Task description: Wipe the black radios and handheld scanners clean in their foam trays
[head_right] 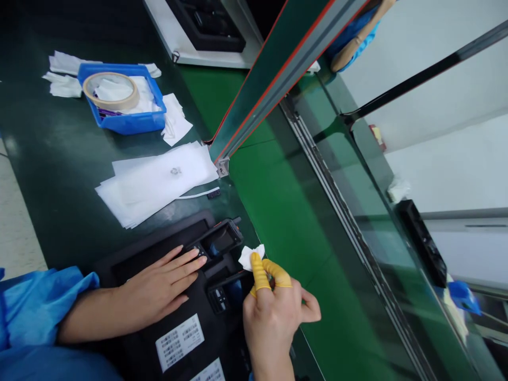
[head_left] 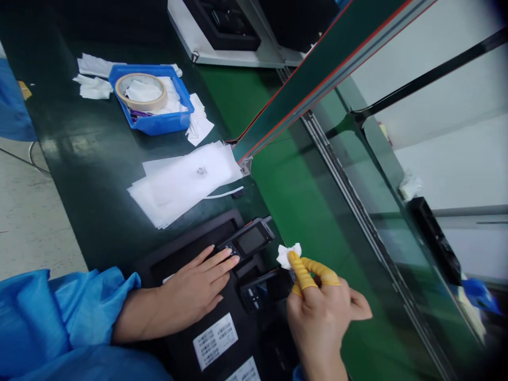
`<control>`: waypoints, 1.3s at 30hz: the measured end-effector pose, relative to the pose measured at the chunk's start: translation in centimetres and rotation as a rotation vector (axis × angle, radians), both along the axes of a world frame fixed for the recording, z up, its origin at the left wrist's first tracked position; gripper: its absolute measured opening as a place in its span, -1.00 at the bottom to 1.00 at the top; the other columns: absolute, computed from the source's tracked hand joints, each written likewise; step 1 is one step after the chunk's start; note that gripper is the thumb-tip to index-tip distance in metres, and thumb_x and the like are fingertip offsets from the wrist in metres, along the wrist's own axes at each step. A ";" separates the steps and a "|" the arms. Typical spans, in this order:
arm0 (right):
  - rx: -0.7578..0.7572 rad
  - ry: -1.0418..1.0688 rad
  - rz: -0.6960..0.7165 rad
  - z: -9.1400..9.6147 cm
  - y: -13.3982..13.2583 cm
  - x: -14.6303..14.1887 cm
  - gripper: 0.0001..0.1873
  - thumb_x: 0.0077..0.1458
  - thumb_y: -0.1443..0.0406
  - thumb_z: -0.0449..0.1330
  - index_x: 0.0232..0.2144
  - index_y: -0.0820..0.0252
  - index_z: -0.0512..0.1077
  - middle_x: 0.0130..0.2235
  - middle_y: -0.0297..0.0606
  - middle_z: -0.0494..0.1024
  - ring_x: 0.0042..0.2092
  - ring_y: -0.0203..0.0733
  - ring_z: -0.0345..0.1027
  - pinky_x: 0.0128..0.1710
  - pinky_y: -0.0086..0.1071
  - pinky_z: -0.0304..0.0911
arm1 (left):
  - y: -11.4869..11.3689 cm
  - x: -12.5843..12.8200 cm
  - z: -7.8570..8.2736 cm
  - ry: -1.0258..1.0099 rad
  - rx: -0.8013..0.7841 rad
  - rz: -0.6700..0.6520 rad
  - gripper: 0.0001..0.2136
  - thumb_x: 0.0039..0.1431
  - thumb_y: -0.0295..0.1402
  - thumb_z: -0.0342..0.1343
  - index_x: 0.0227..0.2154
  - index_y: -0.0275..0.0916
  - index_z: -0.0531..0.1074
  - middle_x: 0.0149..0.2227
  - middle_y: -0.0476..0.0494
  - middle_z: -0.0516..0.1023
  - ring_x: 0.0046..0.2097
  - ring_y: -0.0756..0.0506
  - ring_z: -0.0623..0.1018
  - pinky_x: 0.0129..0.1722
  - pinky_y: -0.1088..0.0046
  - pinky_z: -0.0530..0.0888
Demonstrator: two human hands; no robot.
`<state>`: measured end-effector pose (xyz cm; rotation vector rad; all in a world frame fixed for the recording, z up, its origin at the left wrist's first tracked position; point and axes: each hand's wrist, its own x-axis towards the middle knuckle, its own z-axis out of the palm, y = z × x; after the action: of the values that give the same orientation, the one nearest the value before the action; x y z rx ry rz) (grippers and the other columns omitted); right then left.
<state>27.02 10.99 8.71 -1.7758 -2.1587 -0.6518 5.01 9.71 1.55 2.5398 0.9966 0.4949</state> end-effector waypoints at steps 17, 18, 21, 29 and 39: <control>-0.003 -0.179 0.211 -2.1 4.4 -2.8 -0.69 0.01 0.52 -0.01 -0.41 0.10 0.45 -0.26 -0.38 0.53 -0.21 -0.28 0.24 -0.07 -0.18 -0.14 | -0.2 0.2 -0.2 -0.012 0.001 0.023 -0.67 0.28 -0.28 -0.06 0.01 -0.31 0.37 0.17 -0.17 0.31 0.26 -0.14 0.18 0.31 0.22 -0.24; -0.015 -0.176 0.219 -2.1 4.4 -2.7 -0.71 0.02 0.51 -0.01 -0.44 0.11 0.44 -0.26 -0.39 0.52 -0.21 -0.28 0.24 -0.07 -0.18 -0.14 | -0.2 0.2 -0.2 -0.012 0.005 0.023 -0.67 0.28 -0.28 -0.07 0.02 -0.31 0.36 0.17 -0.17 0.31 0.26 -0.13 0.18 0.31 0.23 -0.27; -0.021 -0.183 0.240 -2.0 4.6 -2.6 -0.73 0.03 0.50 -0.01 -0.44 0.12 0.42 -0.26 -0.39 0.53 -0.20 -0.28 0.24 -0.06 -0.19 -0.15 | -0.3 0.3 -0.3 0.000 0.012 0.008 -0.68 0.28 -0.30 -0.08 0.00 -0.34 0.37 0.17 -0.19 0.31 0.27 -0.14 0.17 0.30 0.23 -0.29; -0.040 -0.144 0.235 -2.0 4.5 -2.2 -0.75 -0.03 0.51 0.00 -0.50 0.13 0.41 -0.31 -0.39 0.52 -0.22 -0.28 0.26 -0.08 -0.20 -0.12 | -0.2 0.5 0.0 -0.018 0.005 0.020 -0.70 0.27 -0.33 -0.06 -0.03 -0.35 0.39 0.15 -0.17 0.34 0.25 -0.14 0.19 0.30 0.25 -0.17; -0.049 -0.108 0.253 -2.0 4.7 -1.9 -0.77 -0.07 0.51 0.01 -0.65 0.18 0.31 -0.30 -0.39 0.52 -0.23 -0.29 0.25 -0.08 -0.20 -0.13 | -0.3 0.6 -0.3 -0.026 0.000 0.016 -0.68 0.27 -0.33 -0.07 0.01 -0.33 0.36 0.19 -0.15 0.29 0.28 -0.13 0.14 0.30 0.23 -0.15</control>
<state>25.09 15.66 6.75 -1.4846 -2.4375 -0.6491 5.58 9.43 1.24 2.5212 1.0086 0.5309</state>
